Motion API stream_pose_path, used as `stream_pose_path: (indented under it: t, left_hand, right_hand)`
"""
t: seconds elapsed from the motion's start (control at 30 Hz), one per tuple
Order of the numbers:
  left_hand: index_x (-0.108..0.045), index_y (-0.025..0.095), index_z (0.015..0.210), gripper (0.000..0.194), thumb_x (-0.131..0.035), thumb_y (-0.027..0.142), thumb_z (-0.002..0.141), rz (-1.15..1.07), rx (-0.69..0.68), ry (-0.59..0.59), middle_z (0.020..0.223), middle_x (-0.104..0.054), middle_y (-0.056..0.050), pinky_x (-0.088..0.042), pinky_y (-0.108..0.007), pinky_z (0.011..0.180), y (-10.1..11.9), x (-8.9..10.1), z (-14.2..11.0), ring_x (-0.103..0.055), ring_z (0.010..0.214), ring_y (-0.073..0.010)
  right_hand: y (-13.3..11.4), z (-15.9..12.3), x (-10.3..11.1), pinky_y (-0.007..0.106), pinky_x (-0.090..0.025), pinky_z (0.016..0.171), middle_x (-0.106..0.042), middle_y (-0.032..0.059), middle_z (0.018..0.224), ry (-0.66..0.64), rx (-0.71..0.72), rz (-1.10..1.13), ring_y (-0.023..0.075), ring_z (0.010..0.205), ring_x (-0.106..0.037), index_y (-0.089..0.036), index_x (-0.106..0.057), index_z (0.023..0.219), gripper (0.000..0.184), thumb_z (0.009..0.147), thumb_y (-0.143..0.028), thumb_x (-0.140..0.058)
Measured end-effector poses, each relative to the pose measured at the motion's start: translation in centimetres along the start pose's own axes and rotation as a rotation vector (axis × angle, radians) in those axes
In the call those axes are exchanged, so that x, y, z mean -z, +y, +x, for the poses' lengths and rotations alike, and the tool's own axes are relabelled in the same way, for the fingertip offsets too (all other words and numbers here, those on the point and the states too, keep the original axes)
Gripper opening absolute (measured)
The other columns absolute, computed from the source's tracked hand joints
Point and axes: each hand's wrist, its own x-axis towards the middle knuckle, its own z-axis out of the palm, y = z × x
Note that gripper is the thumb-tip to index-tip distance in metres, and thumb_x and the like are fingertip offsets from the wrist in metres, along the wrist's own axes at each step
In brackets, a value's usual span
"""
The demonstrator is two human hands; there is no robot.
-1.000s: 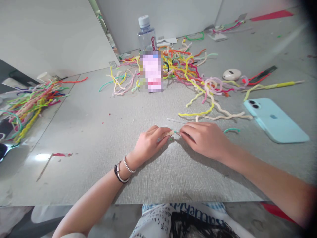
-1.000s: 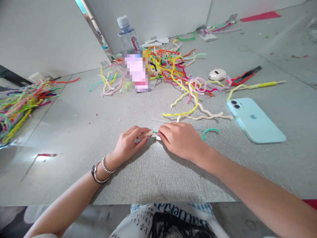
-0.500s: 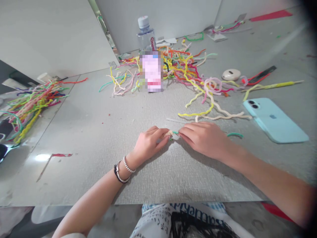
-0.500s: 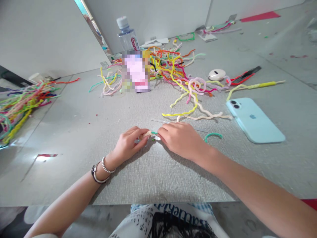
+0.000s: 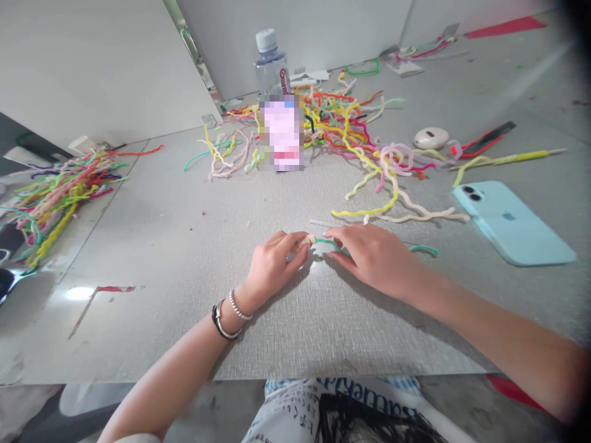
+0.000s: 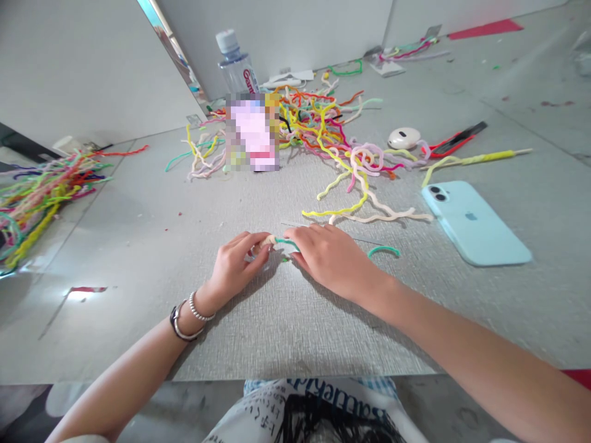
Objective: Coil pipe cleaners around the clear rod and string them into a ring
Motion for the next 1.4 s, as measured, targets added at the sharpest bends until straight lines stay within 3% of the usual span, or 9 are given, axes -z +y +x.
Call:
stream_pose_path:
  t: [0.1,0.27,0.5,0.63,0.87,1.0,1.1,1.4]
  left_hand:
    - [-0.066,0.015,0.102,0.019,-0.054,0.028,0.095,0.001,0.040,0.041,0.074,-0.065,-0.002,-0.045,-0.022,0.060,-0.2,-0.1,0.1,-0.057,0.065,-0.0114]
    - [-0.066,0.014,0.104,0.020,-0.054,0.028,0.095,0.000,-0.037,-0.051,0.073,-0.064,-0.002,-0.045,-0.022,0.059,-0.2,0.0,0.1,-0.057,0.064,-0.0117]
    - [-0.065,0.014,0.099,0.021,-0.053,0.032,0.097,0.035,-0.186,-0.086,0.073,-0.066,-0.003,-0.046,-0.022,0.059,-0.1,0.0,0.1,-0.060,0.067,-0.0125]
    - [-0.066,0.015,0.098,0.021,-0.053,0.031,0.097,0.039,-0.201,-0.090,0.071,-0.066,-0.003,-0.046,-0.022,0.058,0.0,0.0,0.2,-0.060,0.066,-0.0127]
    - [-0.066,0.014,0.103,0.021,-0.055,0.031,0.096,0.006,-0.081,0.036,0.075,-0.067,-0.003,-0.047,-0.022,0.059,-0.2,0.0,0.0,-0.059,0.065,-0.0116]
    - [-0.066,0.015,0.102,0.019,-0.059,0.030,0.094,-0.016,-0.057,0.107,0.078,-0.068,-0.003,-0.046,-0.021,0.057,0.0,0.1,0.1,-0.060,0.066,-0.0109]
    - [-0.067,0.015,0.098,0.018,-0.061,0.031,0.093,-0.018,-0.076,0.121,0.077,-0.069,-0.003,-0.046,-0.021,0.057,0.0,0.1,0.1,-0.060,0.065,-0.0108]
    - [-0.067,0.014,0.095,0.018,-0.060,0.030,0.093,-0.053,-0.214,-0.001,0.077,-0.071,-0.005,-0.048,-0.023,0.059,-0.2,0.1,0.1,-0.061,0.066,-0.0124]
  right_hand:
    - [0.1,0.1,0.0,0.035,-0.046,0.075,-0.070,0.0078,0.092,0.064,0.006,0.026,0.0240,0.085,-0.064,-0.014,-0.059,0.106,0.013,0.095,-0.019,-0.053]
    - [0.4,0.5,0.8,0.035,-0.047,0.075,-0.068,0.0066,0.084,0.152,0.022,0.020,0.0239,0.084,-0.063,-0.015,-0.063,0.091,0.008,0.093,-0.015,-0.055]
    - [0.2,0.4,0.6,0.035,-0.047,0.074,-0.066,0.0058,0.082,0.135,0.079,0.033,0.0232,0.081,-0.061,-0.014,-0.064,0.088,0.014,0.095,-0.015,-0.052]
    - [-0.2,0.1,0.1,0.034,-0.046,0.075,-0.066,0.0055,0.084,0.107,0.095,0.060,0.0224,0.082,-0.060,-0.015,-0.063,0.093,0.012,0.096,-0.016,-0.051]
    - [-0.1,0.1,-0.2,0.036,-0.044,0.077,-0.068,0.0076,0.096,0.113,0.024,0.034,0.0250,0.089,-0.062,-0.015,-0.058,0.109,0.015,0.094,-0.015,-0.053]
    - [0.0,0.3,0.3,0.035,-0.042,0.072,-0.067,0.0044,0.081,0.169,-0.033,0.024,0.0243,0.080,-0.062,-0.016,-0.059,0.090,0.002,0.091,-0.015,-0.059]
    - [0.1,0.5,0.5,0.034,-0.041,0.070,-0.066,0.0028,0.074,0.191,-0.031,0.019,0.0236,0.076,-0.062,-0.018,-0.057,0.080,0.010,0.089,-0.013,-0.060]
    - [-0.2,0.4,0.6,0.033,-0.037,0.072,-0.067,0.0028,0.075,0.163,0.057,0.007,0.0223,0.076,-0.060,-0.018,-0.060,0.081,0.013,0.093,-0.017,-0.056]
